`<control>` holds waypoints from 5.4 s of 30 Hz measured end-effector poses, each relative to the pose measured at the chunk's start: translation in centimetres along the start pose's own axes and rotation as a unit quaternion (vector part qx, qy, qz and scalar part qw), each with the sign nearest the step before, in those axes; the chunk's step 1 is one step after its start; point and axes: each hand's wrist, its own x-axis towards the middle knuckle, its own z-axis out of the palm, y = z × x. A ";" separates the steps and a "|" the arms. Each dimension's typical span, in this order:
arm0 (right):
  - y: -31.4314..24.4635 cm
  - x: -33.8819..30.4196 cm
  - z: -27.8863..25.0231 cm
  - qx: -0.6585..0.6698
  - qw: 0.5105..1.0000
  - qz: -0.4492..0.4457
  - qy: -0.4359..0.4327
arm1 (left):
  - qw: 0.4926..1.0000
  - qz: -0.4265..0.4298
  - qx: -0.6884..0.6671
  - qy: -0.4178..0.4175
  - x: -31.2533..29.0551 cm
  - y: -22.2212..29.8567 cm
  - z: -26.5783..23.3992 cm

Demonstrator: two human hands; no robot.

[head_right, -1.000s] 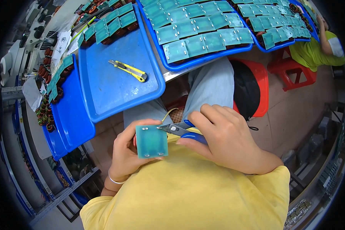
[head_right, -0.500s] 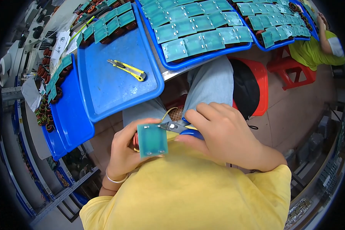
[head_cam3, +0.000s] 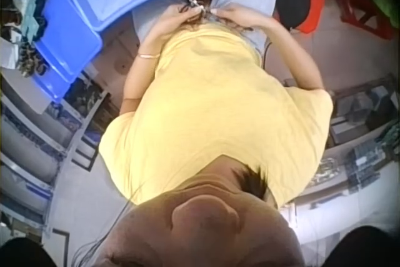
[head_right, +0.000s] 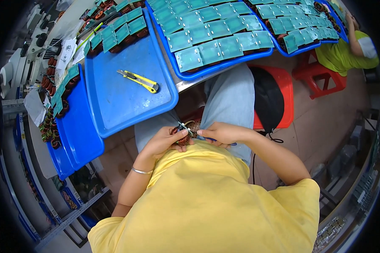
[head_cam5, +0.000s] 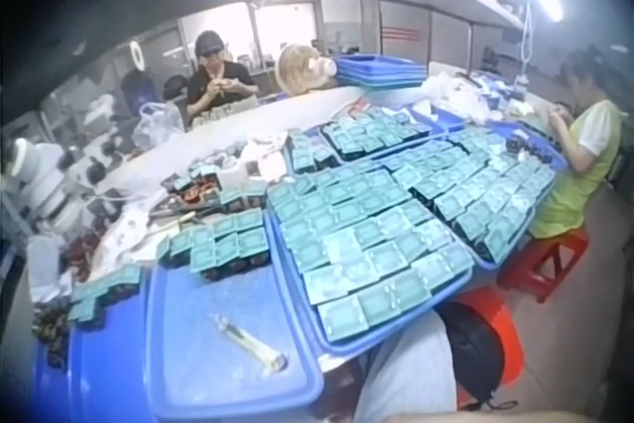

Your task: Assembling electronic components by trimming wires on inductors and organizing them into trays.

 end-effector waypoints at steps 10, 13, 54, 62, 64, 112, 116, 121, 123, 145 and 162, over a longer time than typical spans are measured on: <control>-4.4 -6.5 1.8 -0.228 0.878 -0.284 0.312 | 0.974 0.225 0.010 0.030 -4.5 2.9 3.2; -5.1 -7.8 2.8 -0.285 0.826 -0.322 0.363 | 0.972 0.232 0.031 0.015 -6.2 4.5 4.2; -5.1 -7.8 2.3 -0.318 0.859 -0.286 0.282 | 0.916 0.263 0.292 0.076 -7.6 4.8 3.7; -1.2 -1.1 1.2 -0.078 0.986 -0.125 0.081 | 0.998 0.028 0.030 -0.049 -2.5 1.9 0.8; -1.2 -1.1 1.2 -0.043 0.993 -0.093 0.056 | 0.998 0.008 0.007 -0.058 -2.1 1.6 0.7; -30.0 7.7 0.9 -0.476 0.532 -0.489 0.501 | 0.445 0.288 0.616 0.583 -11.5 15.6 -25.7; -28.0 3.8 1.7 -0.404 0.588 -0.553 0.430 | 0.461 0.305 0.620 0.556 -12.1 16.1 -26.1; -24.9 1.7 1.4 -0.143 0.811 -0.495 0.276 | 0.609 0.457 0.477 0.438 -14.8 17.2 -18.4; -24.4 1.3 2.2 0.045 0.867 -0.471 0.157 | 0.665 0.497 0.437 0.347 -15.7 16.9 -14.8; -15.2 -5.8 5.0 0.153 0.645 -0.709 0.242 | 0.795 0.592 -0.107 0.080 -10.0 11.0 5.5; -13.9 -8.4 3.9 -0.006 0.658 -0.677 0.329 | 0.868 0.440 -0.227 -0.012 -11.1 10.1 3.8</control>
